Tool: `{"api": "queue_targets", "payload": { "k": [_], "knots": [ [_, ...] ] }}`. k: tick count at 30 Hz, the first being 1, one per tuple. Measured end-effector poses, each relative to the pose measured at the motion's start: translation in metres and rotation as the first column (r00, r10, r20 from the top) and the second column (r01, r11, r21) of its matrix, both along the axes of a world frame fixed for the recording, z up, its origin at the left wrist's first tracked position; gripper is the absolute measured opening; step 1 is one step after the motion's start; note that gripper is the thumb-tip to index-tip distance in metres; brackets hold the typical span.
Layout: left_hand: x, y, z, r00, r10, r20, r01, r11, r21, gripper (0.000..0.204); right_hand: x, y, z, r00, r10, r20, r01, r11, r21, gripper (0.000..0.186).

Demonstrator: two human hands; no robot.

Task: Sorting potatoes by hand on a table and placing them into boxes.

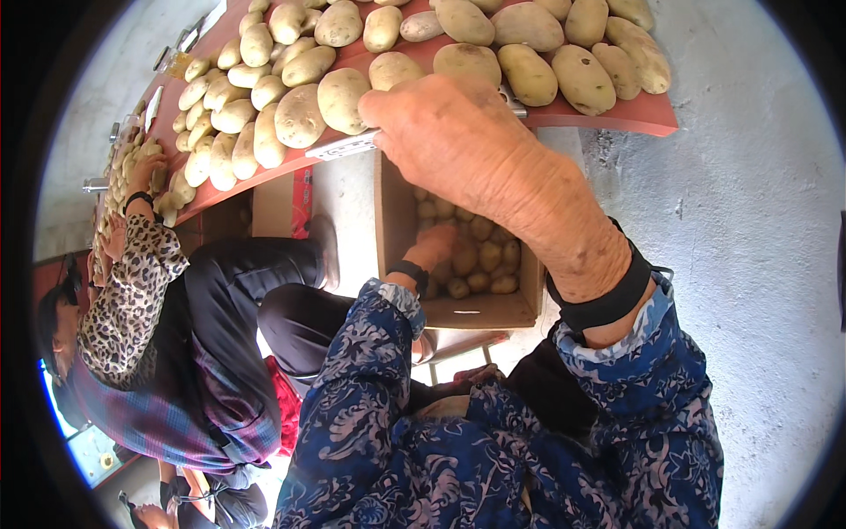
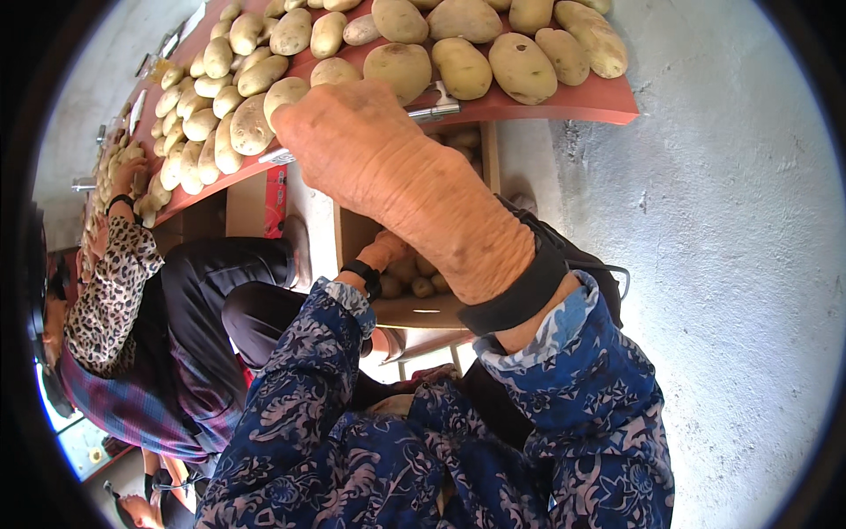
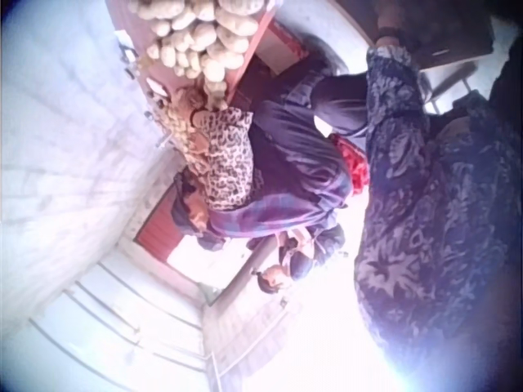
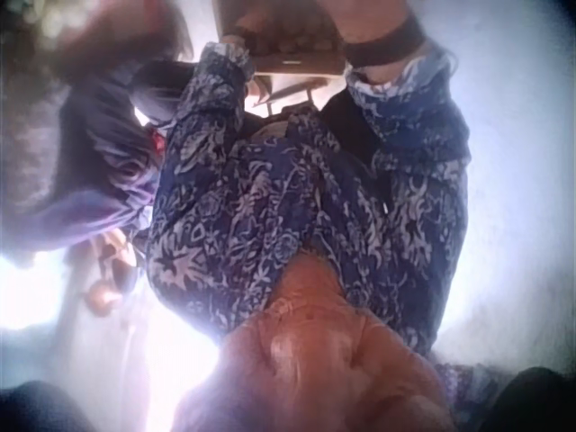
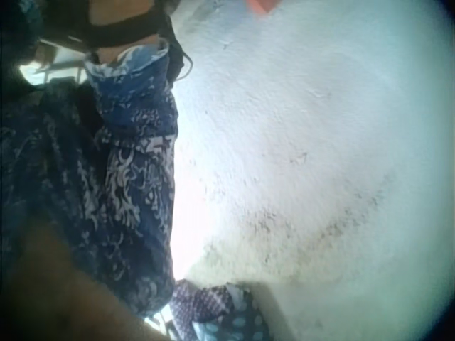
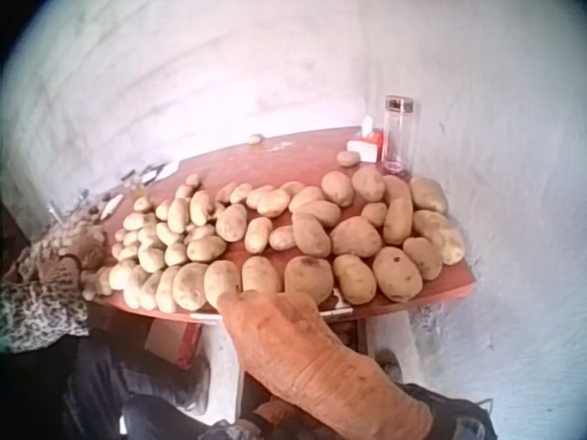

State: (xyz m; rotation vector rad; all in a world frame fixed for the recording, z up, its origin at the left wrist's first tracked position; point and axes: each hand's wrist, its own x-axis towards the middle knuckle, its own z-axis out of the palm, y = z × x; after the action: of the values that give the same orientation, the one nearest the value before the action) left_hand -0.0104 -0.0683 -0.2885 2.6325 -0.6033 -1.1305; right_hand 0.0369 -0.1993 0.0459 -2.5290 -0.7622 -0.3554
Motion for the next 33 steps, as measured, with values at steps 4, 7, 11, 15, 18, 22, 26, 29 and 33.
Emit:
{"api": "queue_targets", "payload": {
  "k": [4,7,11,15,18,22,26,29,33],
  "knots": [
    [0.009,-0.007,-0.019,0.999,-0.036,0.019,0.035,0.999,0.015,0.040,-0.006,-0.002,-0.005,1.000,0.001,0.030,0.001,0.998,-0.066,0.010],
    [0.008,-0.001,-0.027,0.996,-0.032,0.088,0.029,0.999,0.037,0.040,-0.010,-0.006,0.001,0.996,0.080,0.031,-0.075,0.990,-0.123,0.013],
    [-0.013,0.009,-0.037,0.993,-0.008,0.115,-0.001,0.997,0.078,0.040,-0.016,-0.005,0.008,0.992,0.110,0.057,-0.106,0.992,-0.074,0.013],
    [-0.026,0.011,-0.049,0.993,0.016,0.118,-0.026,0.996,0.085,0.041,-0.015,0.000,0.004,0.993,0.109,0.045,-0.109,0.994,-0.002,0.009],
    [-0.025,0.004,-0.053,0.990,0.051,0.130,-0.060,0.996,0.067,0.041,-0.012,0.004,-0.001,0.993,0.119,-0.015,-0.120,0.991,-0.064,0.010],
    [-0.021,-0.009,-0.053,0.987,0.079,0.139,-0.084,0.996,0.035,0.041,-0.010,0.012,-0.003,0.990,0.135,-0.031,-0.137,0.986,-0.097,0.010],
    [-0.023,-0.016,-0.055,0.985,0.108,0.136,-0.111,0.994,0.013,0.041,-0.009,0.018,-0.003,0.987,0.145,-0.071,-0.154,0.977,-0.148,0.011],
    [-0.026,-0.018,-0.058,0.986,0.109,0.123,-0.111,0.994,0.006,0.041,-0.009,0.020,-0.004,0.986,0.145,-0.081,-0.157,0.973,-0.168,0.012],
    [-0.029,-0.018,-0.055,0.991,0.091,0.099,-0.092,0.996,0.011,0.042,-0.008,0.023,-0.005,0.981,0.176,-0.083,-0.187,0.970,-0.154,0.012]
  ]
}}
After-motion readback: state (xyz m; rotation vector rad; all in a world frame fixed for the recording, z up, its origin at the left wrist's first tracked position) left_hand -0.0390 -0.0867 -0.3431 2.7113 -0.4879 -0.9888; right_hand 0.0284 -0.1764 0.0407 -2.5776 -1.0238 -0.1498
